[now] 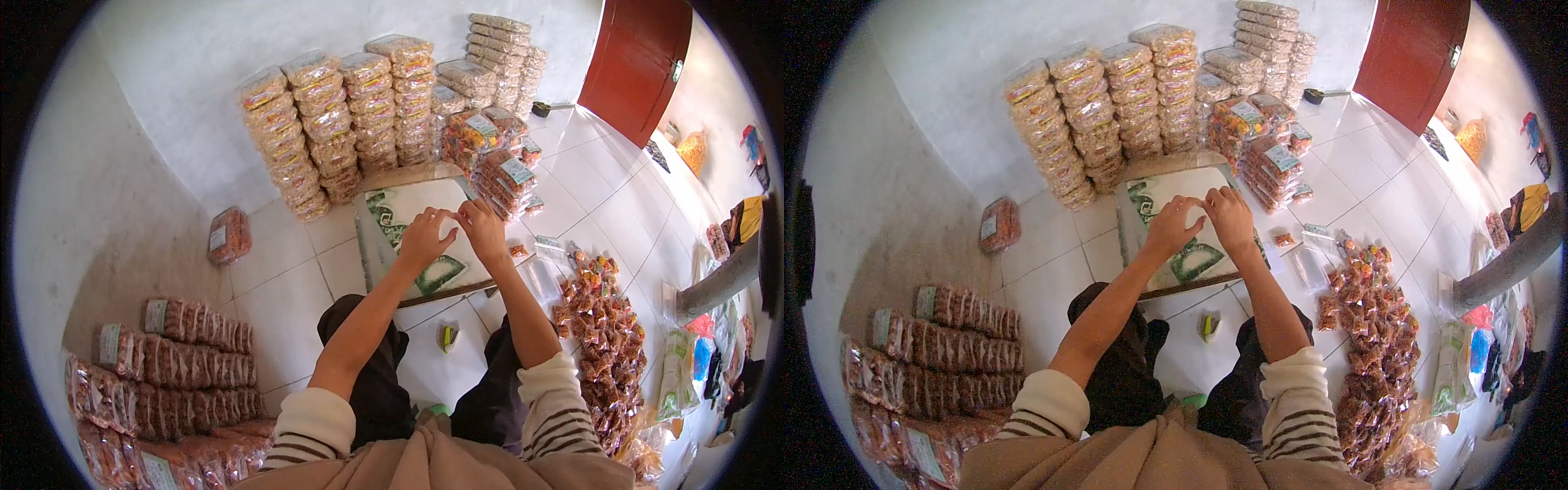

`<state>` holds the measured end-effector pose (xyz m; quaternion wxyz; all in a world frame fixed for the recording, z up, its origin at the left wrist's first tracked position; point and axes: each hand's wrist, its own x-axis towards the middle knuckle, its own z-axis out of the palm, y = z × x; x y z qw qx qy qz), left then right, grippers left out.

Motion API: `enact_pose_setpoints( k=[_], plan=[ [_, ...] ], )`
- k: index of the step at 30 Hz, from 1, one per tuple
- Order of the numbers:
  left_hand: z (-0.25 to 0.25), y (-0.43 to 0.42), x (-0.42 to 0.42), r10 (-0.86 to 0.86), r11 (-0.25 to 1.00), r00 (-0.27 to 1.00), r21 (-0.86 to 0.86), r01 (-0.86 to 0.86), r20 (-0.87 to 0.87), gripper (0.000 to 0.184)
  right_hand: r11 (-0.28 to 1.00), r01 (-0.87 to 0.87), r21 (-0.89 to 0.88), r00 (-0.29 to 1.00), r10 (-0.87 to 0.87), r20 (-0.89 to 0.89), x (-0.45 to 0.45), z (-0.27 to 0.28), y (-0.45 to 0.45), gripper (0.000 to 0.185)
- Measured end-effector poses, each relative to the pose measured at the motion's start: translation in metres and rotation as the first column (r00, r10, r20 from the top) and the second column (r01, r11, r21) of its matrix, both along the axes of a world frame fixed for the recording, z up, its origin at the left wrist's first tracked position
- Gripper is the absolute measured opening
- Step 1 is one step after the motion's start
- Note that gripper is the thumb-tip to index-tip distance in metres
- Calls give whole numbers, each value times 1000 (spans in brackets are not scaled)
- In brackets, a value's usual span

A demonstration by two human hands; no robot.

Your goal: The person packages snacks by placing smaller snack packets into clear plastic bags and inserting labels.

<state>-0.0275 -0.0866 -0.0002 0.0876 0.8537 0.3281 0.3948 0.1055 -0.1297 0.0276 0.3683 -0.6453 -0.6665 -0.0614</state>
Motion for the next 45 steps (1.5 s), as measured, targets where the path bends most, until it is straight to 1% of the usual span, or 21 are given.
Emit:
enact_pose_setpoints(
  k=[5,8,10,12,14,15,16,17,20,22,24,26,28,30,32,36,38,41,42,44,45],
  plan=[
    [-24,21,-4,55,995,998,-79,-58,-38,19,999,4,36,994,-8,108,-5,0,4,8],
    [-25,39,-6,209,930,973,-287,-230,-101,19,996,34,83,993,-43,113,13,-29,10,5],
    [-15,30,-2,240,920,966,-294,-258,-98,19,975,141,-172,987,-153,-54,25,-42,17,16],
    [-8,29,7,227,909,972,-346,-232,-57,18,975,150,-167,970,-178,-166,31,-47,23,19],
    [-10,34,14,53,950,958,-311,39,281,19,974,164,-159,941,-203,-271,39,-42,35,23],
    [-9,35,16,54,944,961,-327,39,273,19,994,108,33,948,-93,-304,36,-32,33,24],
    [1,39,18,10,992,908,-117,43,419,19,973,55,226,948,21,-317,31,-22,29,25],
    [12,41,20,-67,995,835,103,12,545,18,975,57,217,946,16,-323,24,-8,23,25],
    [50,29,14,-169,901,837,427,-82,520,17,805,103,584,981,14,-193,7,14,21,28],
    [33,35,11,-112,939,850,335,-80,516,18,718,-9,696,974,165,-158,1,6,29,37],
    [21,47,9,-32,996,926,88,-1,376,20,775,-45,630,985,140,-102,7,-20,35,43],
    [-12,65,7,-64,997,962,-19,72,265,29,971,-43,237,965,102,-243,9,-59,37,42],
    [-66,77,1,-82,987,992,-143,68,-92,40,997,-61,43,972,69,-224,18,-118,34,43],
    [-101,83,-9,-123,964,965,-259,61,-230,47,992,-74,-99,979,53,-198,23,-176,26,42],
    [-121,87,-11,-390,835,778,-546,74,-492,57,986,-68,-150,985,43,-166,19,-209,9,41],
    [-117,73,8,-403,835,616,-547,-55,-677,54,949,-152,-274,983,117,-139,20,-227,1,45],
    [-116,73,25,-426,640,452,-615,-461,-783,49,929,-221,-298,974,196,-111,35,-223,-1,42],
    [-134,88,50,-438,585,319,-536,-609,-840,45,871,-202,-447,972,122,-200,57,-209,-11,41],
    [-130,84,61,-447,605,307,-537,-588,-840,45,878,-172,-446,976,91,-197,63,-200,-16,41],
    [-105,63,87,-408,730,-58,-287,-621,-911,54,866,101,-491,995,-97,33,78,-179,-34,45],
    [-85,39,96,-276,843,-38,-223,-489,-960,62,877,149,-457,988,-146,41,85,-172,-43,45]
  ],
)
